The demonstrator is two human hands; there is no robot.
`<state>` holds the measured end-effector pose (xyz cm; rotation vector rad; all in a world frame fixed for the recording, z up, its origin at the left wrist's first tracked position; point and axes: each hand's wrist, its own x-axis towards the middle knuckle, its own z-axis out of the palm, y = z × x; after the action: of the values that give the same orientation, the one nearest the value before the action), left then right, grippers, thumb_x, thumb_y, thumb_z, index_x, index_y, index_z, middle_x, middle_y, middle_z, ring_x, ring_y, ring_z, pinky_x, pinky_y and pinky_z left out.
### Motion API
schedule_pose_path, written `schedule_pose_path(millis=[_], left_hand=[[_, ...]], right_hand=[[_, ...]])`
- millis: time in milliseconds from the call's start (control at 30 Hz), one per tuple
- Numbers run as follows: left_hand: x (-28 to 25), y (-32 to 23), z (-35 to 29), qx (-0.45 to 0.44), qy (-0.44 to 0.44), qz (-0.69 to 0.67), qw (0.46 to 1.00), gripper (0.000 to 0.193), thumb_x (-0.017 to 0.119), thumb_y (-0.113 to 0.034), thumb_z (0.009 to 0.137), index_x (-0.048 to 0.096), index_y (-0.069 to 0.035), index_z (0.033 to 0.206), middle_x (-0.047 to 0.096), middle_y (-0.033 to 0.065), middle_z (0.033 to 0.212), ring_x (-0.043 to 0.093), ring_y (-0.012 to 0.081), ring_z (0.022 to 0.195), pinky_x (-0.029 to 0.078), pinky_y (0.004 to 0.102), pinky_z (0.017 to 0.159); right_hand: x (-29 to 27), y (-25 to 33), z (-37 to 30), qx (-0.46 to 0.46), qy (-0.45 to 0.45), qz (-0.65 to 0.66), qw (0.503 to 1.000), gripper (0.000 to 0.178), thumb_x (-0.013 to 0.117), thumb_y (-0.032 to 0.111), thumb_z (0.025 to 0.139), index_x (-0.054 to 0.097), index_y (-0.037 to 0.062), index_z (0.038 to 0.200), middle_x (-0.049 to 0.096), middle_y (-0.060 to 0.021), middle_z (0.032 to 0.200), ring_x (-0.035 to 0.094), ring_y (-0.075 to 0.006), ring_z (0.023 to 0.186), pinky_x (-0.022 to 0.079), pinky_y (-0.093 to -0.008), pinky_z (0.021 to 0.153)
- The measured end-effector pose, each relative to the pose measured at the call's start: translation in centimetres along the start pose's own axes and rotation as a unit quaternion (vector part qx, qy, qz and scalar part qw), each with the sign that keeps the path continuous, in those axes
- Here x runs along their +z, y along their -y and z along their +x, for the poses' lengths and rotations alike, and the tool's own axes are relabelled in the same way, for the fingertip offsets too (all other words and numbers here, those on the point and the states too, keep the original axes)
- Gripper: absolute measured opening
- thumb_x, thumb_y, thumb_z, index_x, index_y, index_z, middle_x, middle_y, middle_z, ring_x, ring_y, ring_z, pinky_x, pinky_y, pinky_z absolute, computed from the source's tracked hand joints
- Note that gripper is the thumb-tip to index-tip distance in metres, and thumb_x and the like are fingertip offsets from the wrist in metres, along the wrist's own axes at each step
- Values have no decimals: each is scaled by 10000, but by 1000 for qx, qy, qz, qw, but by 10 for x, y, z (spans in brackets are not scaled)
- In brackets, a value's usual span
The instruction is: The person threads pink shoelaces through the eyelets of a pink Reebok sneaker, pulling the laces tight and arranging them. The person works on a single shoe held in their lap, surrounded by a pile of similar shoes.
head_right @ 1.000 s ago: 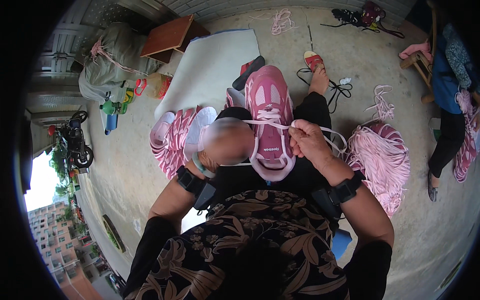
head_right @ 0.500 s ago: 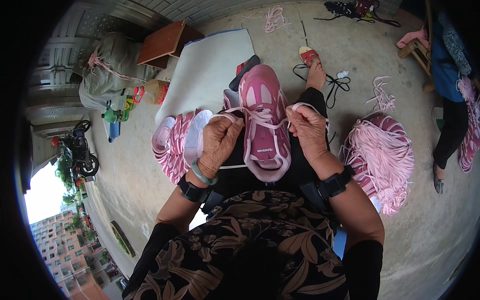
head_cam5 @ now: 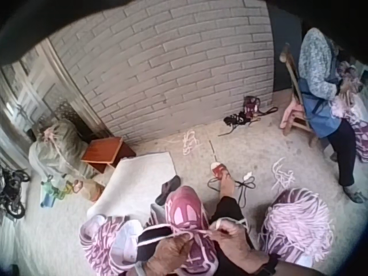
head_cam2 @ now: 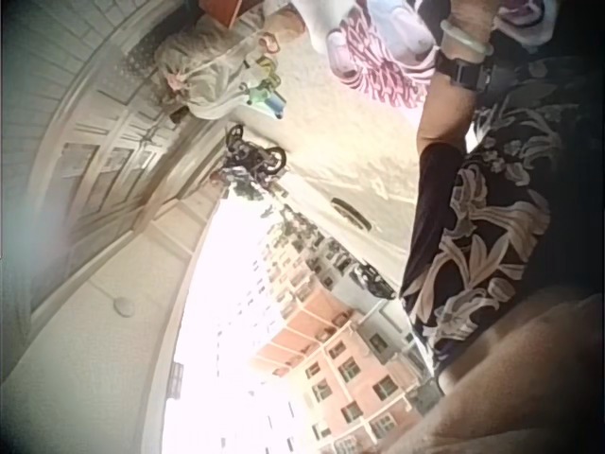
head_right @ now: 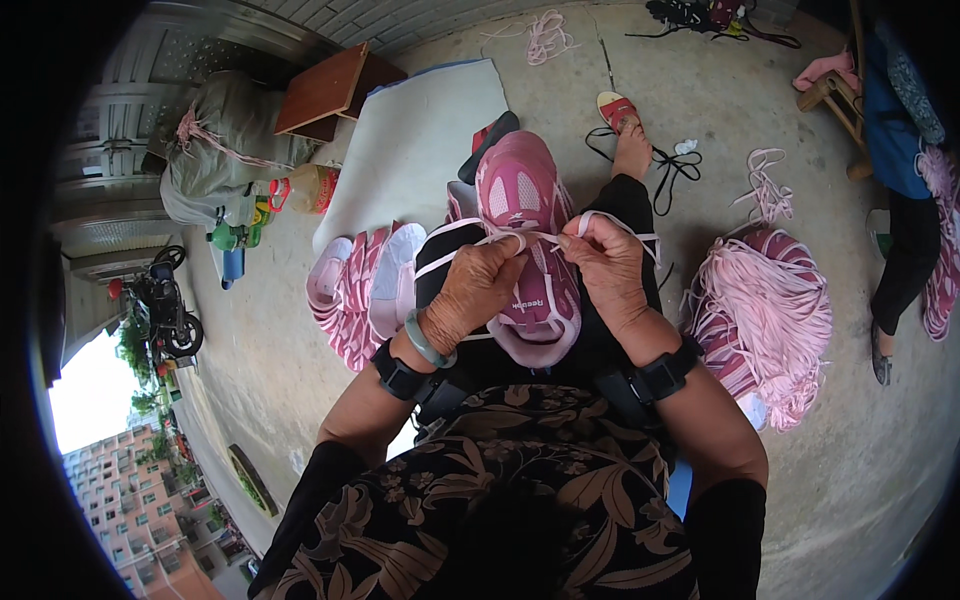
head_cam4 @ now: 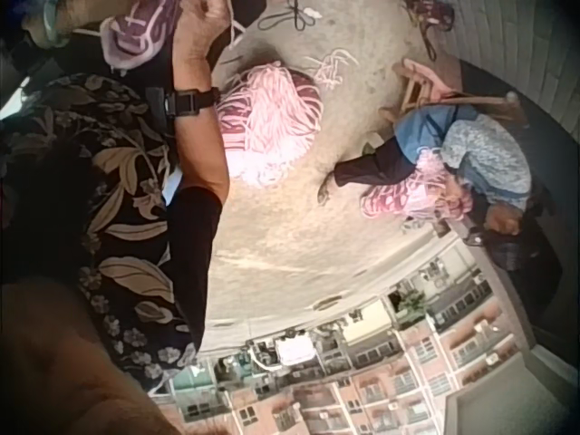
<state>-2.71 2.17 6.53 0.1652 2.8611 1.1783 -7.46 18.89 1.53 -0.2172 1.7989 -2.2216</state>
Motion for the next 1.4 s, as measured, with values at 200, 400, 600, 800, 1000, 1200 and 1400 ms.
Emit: schedule_pose_path(millis=[200, 400, 600, 800, 1000, 1200, 1400], left_hand=[[0, 1, -1, -14, 16, -8, 1000, 281, 525, -24, 834, 566, -32, 1111, 624, 146, 801, 610, 186, 663, 478, 258, 643], [-1, -2, -3, -50, 30, -17, 998, 289, 525, -27, 833, 563, -27, 1120, 616, 145, 782, 590, 178, 602, 469, 262, 596], [0, -3, -3, -30, 15, -10, 999, 289, 531, -25, 824, 566, -29, 1111, 575, 143, 671, 564, 186, 533, 454, 261, 550], [2, -1, -4, -23, -5, -34, 999, 262, 531, -26, 831, 572, -29, 1090, 554, 110, 620, 551, 153, 510, 448, 262, 528], [3, 11, -22, -146, -96, -319, 932, 133, 528, -147, 899, 595, -35, 922, 542, 8, 581, 452, 66, 436, 361, 193, 419], [-10, 21, -36, -218, -211, -514, 803, 110, 553, -137, 886, 557, -67, 800, 545, 19, 591, 421, 60, 405, 321, 181, 373], [-9, 20, -27, -237, -168, -483, 826, 66, 560, -91, 864, 587, -41, 831, 555, 11, 618, 449, 49, 437, 370, 169, 418]], right_hand=[[14, -3, 2, -96, -48, -98, 989, 72, 643, -12, 777, 581, 15, 803, 547, 25, 673, 462, -33, 601, 403, -181, 574], [11, -4, 3, -80, -46, -107, 990, 72, 646, -8, 775, 582, 16, 799, 538, 16, 663, 450, -36, 603, 404, -186, 577], [11, -7, 2, -93, -51, -117, 987, 72, 643, -10, 778, 581, 18, 803, 545, 10, 659, 447, -42, 614, 404, -194, 582], [13, -7, 5, -203, -24, -237, 950, 118, 636, -27, 723, 571, 25, 807, 585, -75, 709, 559, -189, 636, 457, -269, 607], [18, -13, 8, -181, -10, -278, 943, 167, 679, 65, 711, 532, 54, 790, 583, -94, 676, 569, -252, 594, 459, -311, 561], [12, 8, 3, -104, -6, -351, 930, 240, 711, 178, 737, 502, 63, 711, 546, -62, 575, 520, -196, 474, 415, -285, 460], [39, 29, 1, -261, 88, -396, 876, 111, 660, 90, 705, 559, 85, 752, 560, -44, 625, 560, -237, 588, 419, -338, 584]])
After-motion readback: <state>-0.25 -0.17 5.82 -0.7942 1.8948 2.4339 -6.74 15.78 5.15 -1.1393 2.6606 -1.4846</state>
